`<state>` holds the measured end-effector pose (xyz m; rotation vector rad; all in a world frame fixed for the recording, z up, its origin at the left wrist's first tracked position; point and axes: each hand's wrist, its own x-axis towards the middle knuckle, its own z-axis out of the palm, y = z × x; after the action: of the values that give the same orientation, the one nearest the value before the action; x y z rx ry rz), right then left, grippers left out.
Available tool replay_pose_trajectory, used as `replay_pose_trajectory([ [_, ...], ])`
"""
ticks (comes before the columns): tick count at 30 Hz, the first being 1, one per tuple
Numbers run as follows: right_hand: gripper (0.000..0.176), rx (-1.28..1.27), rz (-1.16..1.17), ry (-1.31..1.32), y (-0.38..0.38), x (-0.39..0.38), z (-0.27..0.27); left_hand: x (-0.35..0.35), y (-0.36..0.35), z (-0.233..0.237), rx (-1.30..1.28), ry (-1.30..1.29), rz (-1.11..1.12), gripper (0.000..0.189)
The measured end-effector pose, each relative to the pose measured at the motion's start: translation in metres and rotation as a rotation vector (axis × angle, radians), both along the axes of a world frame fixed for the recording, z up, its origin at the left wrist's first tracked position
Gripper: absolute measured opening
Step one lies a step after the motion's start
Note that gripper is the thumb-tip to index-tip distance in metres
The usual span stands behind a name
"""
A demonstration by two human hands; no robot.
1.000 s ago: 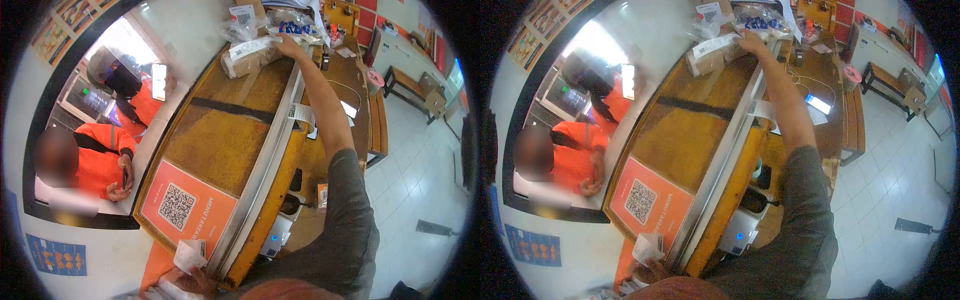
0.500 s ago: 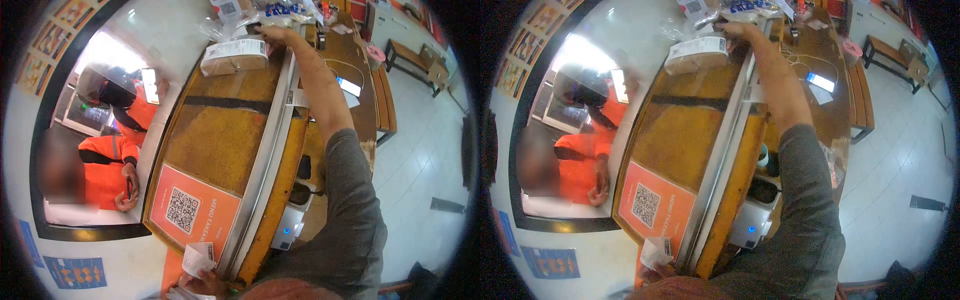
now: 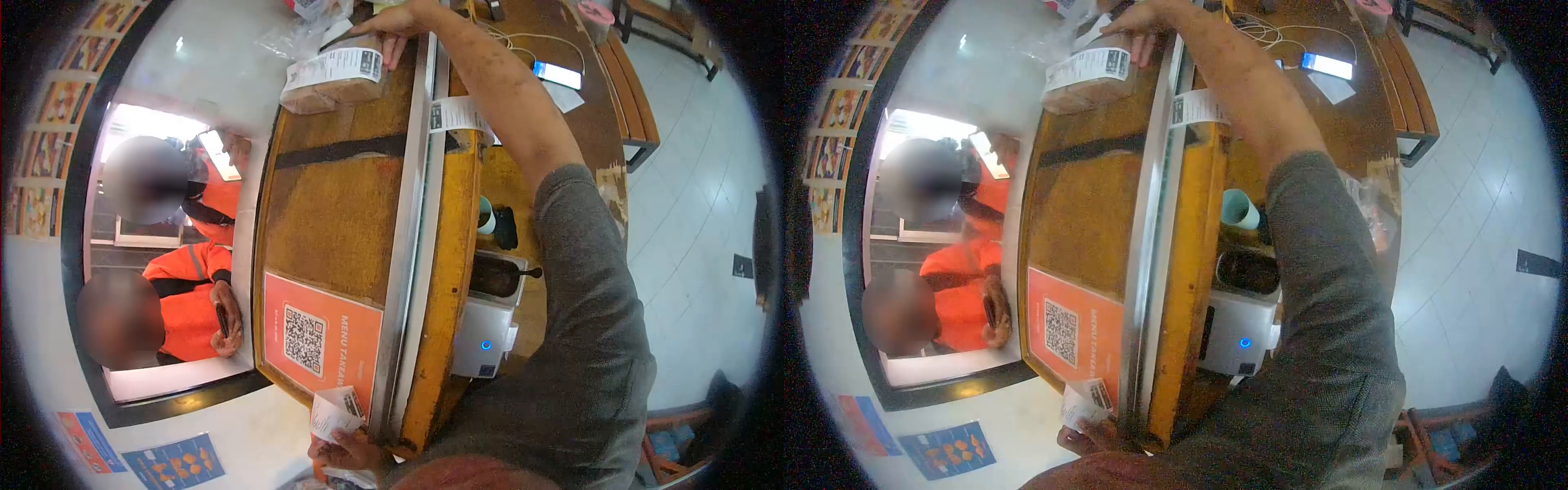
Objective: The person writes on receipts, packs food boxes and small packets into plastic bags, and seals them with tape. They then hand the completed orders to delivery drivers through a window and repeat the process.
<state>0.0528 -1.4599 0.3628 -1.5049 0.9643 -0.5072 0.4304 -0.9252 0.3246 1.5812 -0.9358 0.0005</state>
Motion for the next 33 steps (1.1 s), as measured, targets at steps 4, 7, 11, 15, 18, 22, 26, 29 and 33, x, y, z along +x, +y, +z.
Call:
replay_pose_trajectory([
  [4,0.070,-0.048,-0.093,0.142,0.033,0.005,0.025,-0.004,-0.001,0.003,-0.015,0.015,0.000,0.028],
  [7,0.066,-0.101,-0.209,0.323,0.040,0.007,0.042,-0.005,-0.003,0.006,-0.038,0.007,0.004,0.029],
  [11,0.059,-0.167,-0.178,0.327,0.021,0.019,0.044,0.014,0.006,-0.003,-0.004,-0.021,-0.086,0.031],
  [15,0.084,-0.486,-0.016,0.423,0.020,0.060,0.043,0.009,0.008,-0.006,0.018,-0.088,-0.036,0.035],
  [18,0.084,-0.646,-0.275,0.608,0.006,0.087,0.032,0.012,0.004,-0.008,-0.048,-0.093,-0.095,0.036],
  [22,0.047,-0.830,-0.330,0.421,0.002,0.092,0.035,0.007,-0.002,-0.010,-0.215,0.049,-0.160,0.035],
  [26,0.047,-0.930,-0.282,0.359,0.010,0.127,0.052,0.002,0.001,-0.010,-0.283,0.170,-0.222,0.030],
  [29,0.038,-1.092,-0.384,0.061,0.042,0.181,0.062,0.013,0.011,-0.017,-0.189,0.077,-0.227,0.030],
  [33,0.036,-0.917,-0.427,0.041,0.089,0.262,0.073,0.021,0.014,-0.031,-0.327,0.150,-0.338,0.033],
])
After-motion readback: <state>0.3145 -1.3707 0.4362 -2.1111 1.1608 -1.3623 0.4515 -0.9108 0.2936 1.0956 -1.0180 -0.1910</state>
